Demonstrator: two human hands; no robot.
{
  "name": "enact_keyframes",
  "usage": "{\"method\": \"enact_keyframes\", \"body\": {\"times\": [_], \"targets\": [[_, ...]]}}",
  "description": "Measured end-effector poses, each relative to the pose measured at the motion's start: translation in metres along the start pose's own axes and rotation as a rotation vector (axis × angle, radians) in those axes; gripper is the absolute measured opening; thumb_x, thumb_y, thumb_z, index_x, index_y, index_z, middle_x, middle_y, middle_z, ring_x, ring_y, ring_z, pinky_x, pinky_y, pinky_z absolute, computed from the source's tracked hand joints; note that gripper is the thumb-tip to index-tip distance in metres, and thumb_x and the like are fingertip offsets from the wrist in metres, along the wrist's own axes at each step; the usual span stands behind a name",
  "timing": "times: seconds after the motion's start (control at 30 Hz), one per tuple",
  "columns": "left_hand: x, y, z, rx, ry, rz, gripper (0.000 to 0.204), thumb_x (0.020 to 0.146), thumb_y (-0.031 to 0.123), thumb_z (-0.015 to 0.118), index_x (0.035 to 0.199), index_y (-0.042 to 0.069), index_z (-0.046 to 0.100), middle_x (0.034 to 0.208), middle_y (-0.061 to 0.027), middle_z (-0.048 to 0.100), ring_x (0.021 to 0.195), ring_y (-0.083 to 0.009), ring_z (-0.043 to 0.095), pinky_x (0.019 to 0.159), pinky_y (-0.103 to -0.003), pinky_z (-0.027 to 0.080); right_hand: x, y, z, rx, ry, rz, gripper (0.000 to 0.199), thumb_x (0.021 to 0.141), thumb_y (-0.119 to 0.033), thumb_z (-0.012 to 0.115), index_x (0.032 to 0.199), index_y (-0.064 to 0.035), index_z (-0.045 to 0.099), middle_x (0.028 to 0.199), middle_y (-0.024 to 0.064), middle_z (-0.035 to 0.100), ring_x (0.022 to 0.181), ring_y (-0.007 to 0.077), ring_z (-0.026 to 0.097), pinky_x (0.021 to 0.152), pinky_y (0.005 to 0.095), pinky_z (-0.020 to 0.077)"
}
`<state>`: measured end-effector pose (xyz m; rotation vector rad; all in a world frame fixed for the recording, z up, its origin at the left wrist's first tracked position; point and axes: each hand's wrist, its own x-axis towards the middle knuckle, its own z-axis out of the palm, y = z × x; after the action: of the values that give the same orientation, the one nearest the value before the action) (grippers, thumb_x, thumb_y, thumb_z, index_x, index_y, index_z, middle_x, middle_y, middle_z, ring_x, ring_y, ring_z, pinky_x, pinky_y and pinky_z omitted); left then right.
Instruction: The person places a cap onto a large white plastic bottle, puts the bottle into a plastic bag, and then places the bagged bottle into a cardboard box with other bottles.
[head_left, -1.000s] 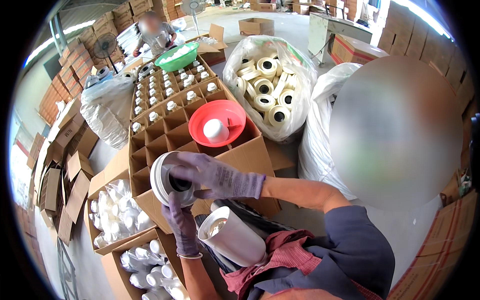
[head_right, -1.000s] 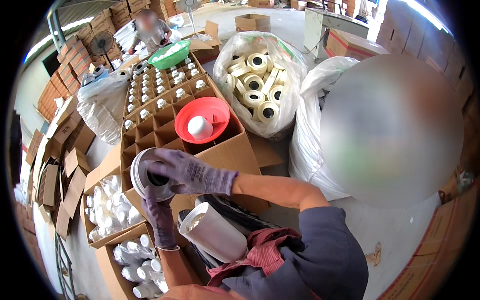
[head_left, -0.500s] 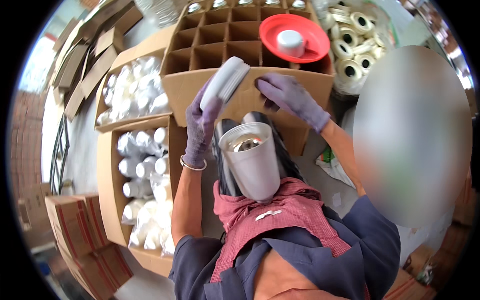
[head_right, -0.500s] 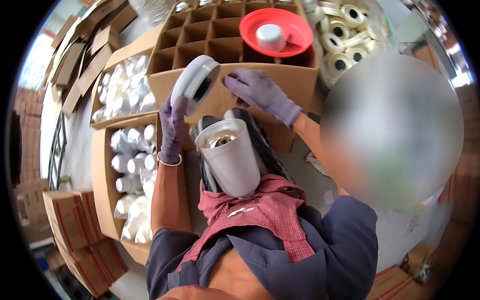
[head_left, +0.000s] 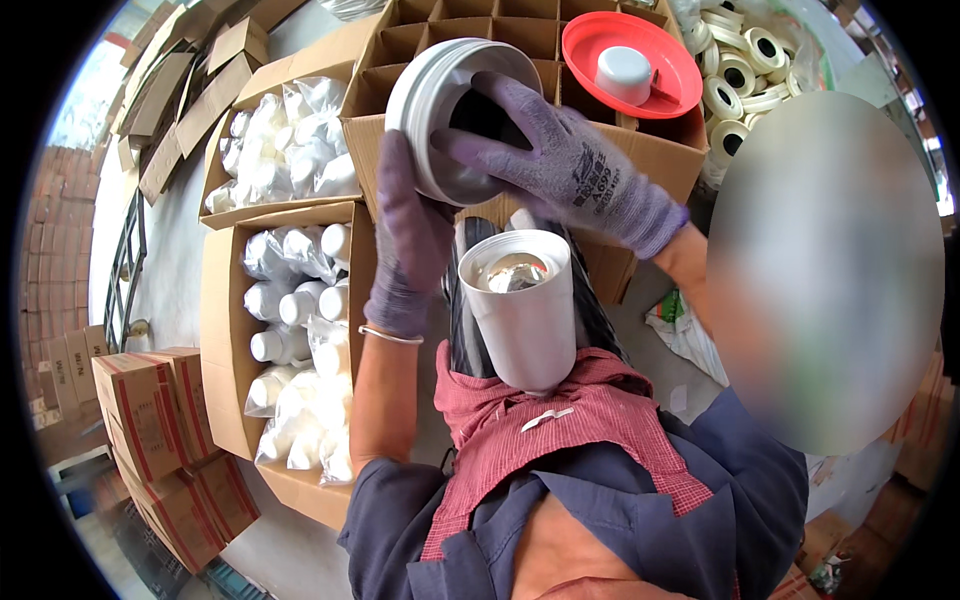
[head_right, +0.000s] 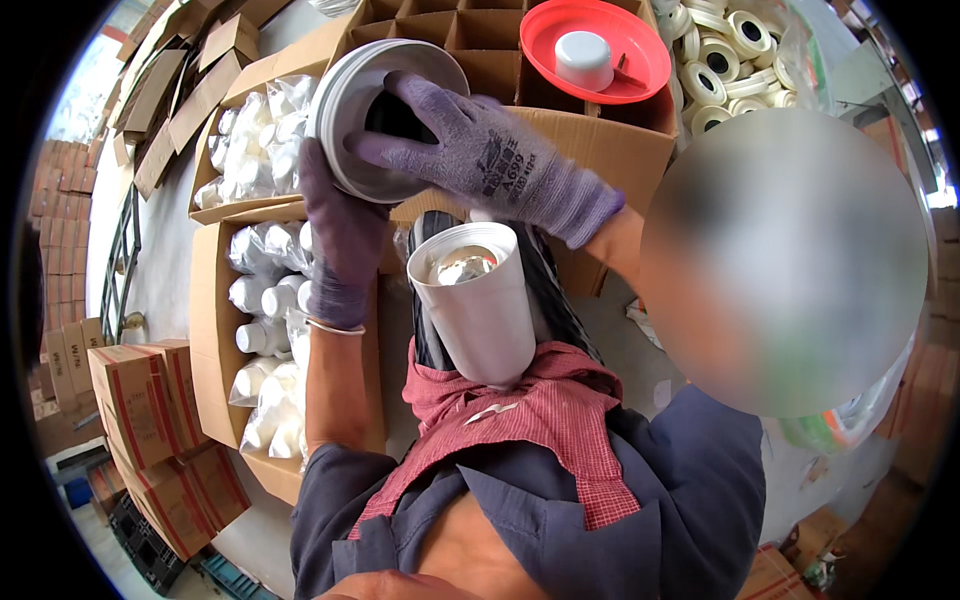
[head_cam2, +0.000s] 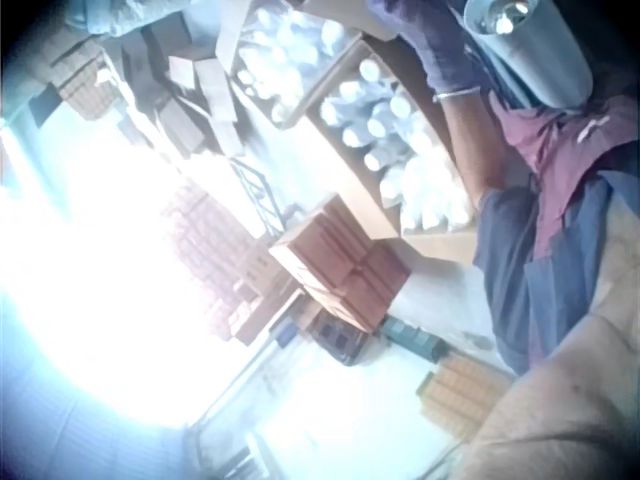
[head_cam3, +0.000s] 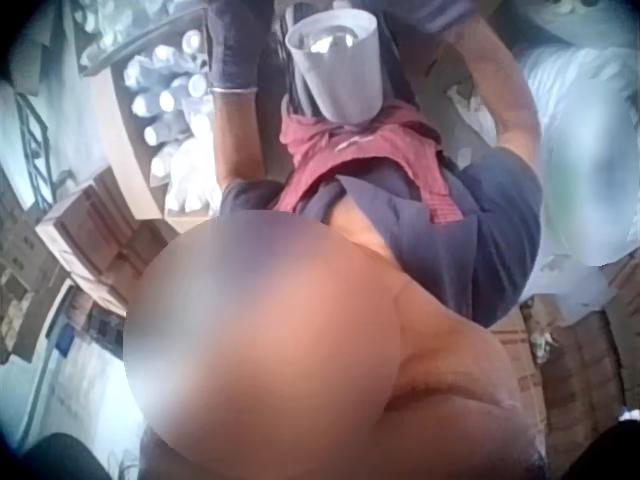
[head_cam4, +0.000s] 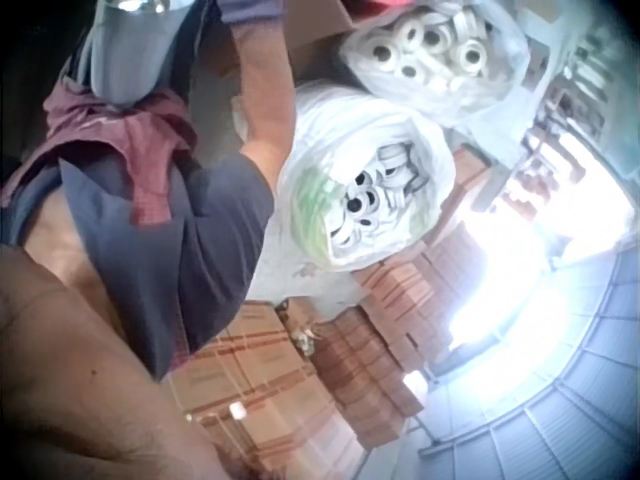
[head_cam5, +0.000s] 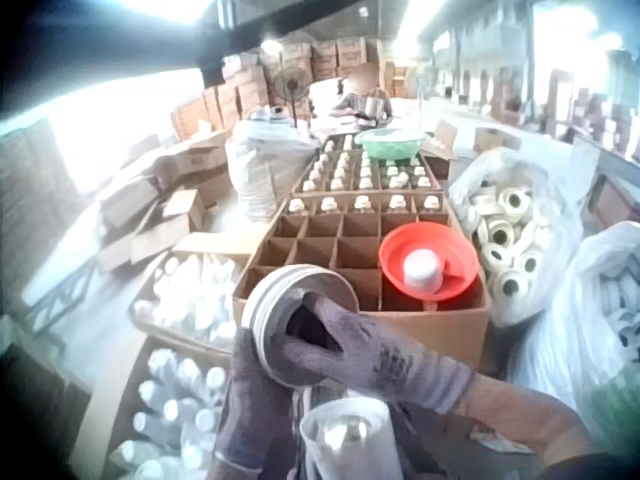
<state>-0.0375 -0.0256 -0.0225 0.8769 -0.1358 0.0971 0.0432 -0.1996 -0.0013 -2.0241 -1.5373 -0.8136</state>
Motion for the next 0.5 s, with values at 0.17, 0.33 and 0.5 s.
{"method": "enact_keyframes", "body": {"times": [0.17, 0.33, 0.5], "targets": [[-0.006, 0.013, 0.016, 0.199, -0.002, -0.131, 0.066, 0.097, 0.056, 0.039, 0.138, 0.004, 0.038, 0.131, -0.014, 0.051, 0.11, -0.0241, 0.058, 0.094, -0.039, 0.051, 0.003, 0.005, -0.014, -0.229, -0.152, 0.028, 0.052, 0.08, -0.028, 0.069, 0.128, -0.0145, 0.052, 0.12, 0.012, 0.056, 0.086, 0.0335, 0.065, 0.065, 0.0397, 0.0543], [0.001, -0.001, 0.031, 0.97, 0.011, 0.463, 0.066, 0.075, 0.049, 0.074, 0.129, 0.015, 0.057, 0.131, -0.0135, 0.053, 0.112, -0.0314, 0.056, 0.096, -0.043, 0.047, -0.009, 0.004, 0.014, 0.607, 0.076, 0.453, 0.059, 0.09, -0.032, 0.064, 0.137, -0.0046, 0.042, 0.13, 0.0139, 0.054, 0.114, 0.025, 0.058, 0.093, 0.0358, 0.0485], [0.025, 0.017, 0.006, 1.428, -0.647, 0.812, 0.069, 0.059, 0.049, 0.08, 0.121, 0.021, 0.065, 0.127, -0.011, 0.057, 0.114, -0.0381, 0.054, 0.098, -0.049, 0.046, -0.089, 0.035, 0.047, 0.902, -0.2, 0.25, 0.05, 0.09, -0.036, 0.062, 0.131, -0.0093, 0.049, 0.123, 0.0102, 0.057, 0.111, 0.0236, 0.056, 0.092, 0.0369, 0.0469]]}}
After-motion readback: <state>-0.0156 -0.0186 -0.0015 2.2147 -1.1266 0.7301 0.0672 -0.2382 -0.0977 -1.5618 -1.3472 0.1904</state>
